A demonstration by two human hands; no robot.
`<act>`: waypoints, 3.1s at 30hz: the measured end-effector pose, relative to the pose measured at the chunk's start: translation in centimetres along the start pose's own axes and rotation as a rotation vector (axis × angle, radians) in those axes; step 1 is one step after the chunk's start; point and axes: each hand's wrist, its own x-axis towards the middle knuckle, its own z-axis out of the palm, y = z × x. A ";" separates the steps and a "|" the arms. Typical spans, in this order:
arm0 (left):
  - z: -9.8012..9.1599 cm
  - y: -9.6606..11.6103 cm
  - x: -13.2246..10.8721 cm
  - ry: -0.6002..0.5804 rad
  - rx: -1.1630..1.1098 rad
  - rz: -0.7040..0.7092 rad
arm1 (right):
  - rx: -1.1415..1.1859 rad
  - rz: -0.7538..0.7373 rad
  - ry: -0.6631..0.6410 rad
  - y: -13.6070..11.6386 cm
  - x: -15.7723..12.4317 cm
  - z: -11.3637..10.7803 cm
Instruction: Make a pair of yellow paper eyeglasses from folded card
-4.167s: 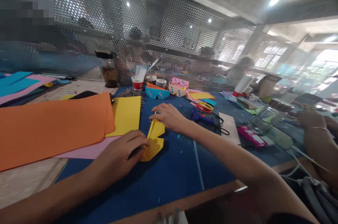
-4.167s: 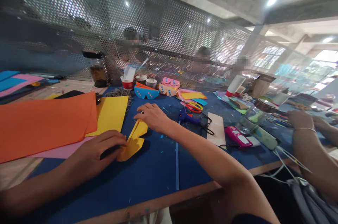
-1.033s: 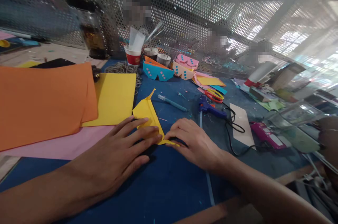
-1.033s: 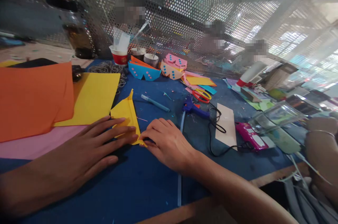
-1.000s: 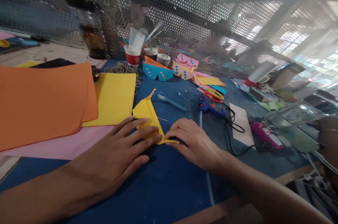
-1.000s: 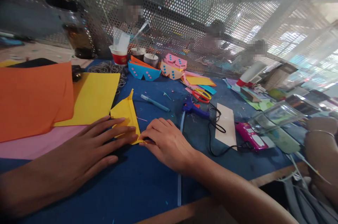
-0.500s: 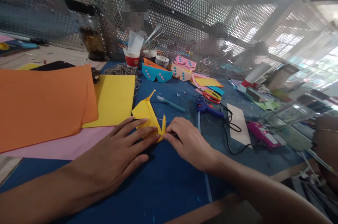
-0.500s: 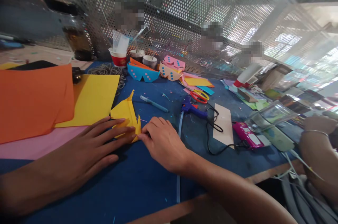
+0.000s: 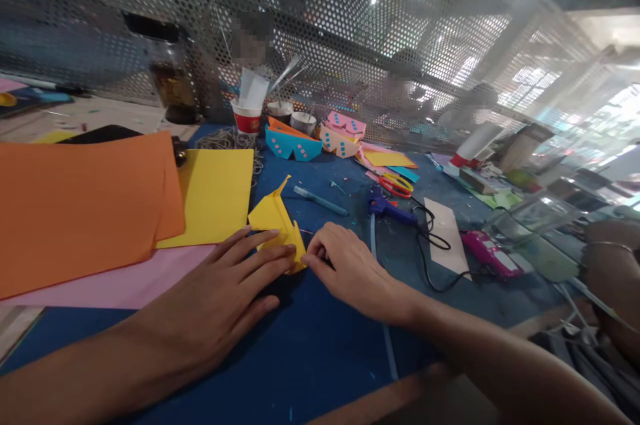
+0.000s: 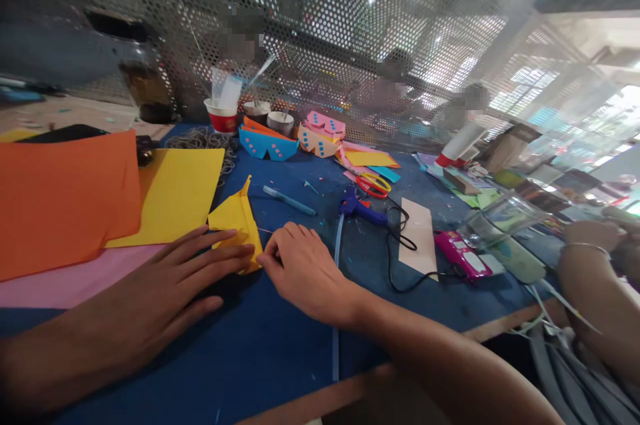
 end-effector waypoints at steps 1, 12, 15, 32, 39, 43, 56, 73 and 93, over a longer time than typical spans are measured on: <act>0.1 0.0 0.0 -0.006 -0.004 0.001 | 0.010 0.014 -0.006 0.0 0.1 0.0; 0.2 -0.1 0.1 -0.046 0.024 0.018 | 0.054 0.069 -0.044 0.1 1.2 0.1; 0.2 -0.3 0.4 -0.053 0.025 0.023 | 0.057 0.067 -0.049 0.3 1.4 0.2; 0.1 -0.1 0.8 -0.059 0.103 0.020 | 0.083 0.126 -0.054 0.9 2.6 0.4; -0.1 0.2 1.2 -0.064 0.072 -0.003 | 0.146 0.115 -0.144 1.0 2.9 -0.6; -0.3 0.2 1.3 -0.082 0.050 -0.006 | 0.160 0.119 -0.154 1.1 2.8 -0.7; 0.1 0.1 1.6 -0.059 0.127 0.032 | 0.016 0.128 -0.111 0.6 3.3 -0.4; -0.5 0.5 2.1 -0.068 0.047 -0.027 | -0.127 0.153 -0.187 0.4 5.3 -1.5; -1.4 -2.7 3.7 0.125 -0.089 -0.445 | -0.196 0.152 -0.221 0.6 5.8 -1.3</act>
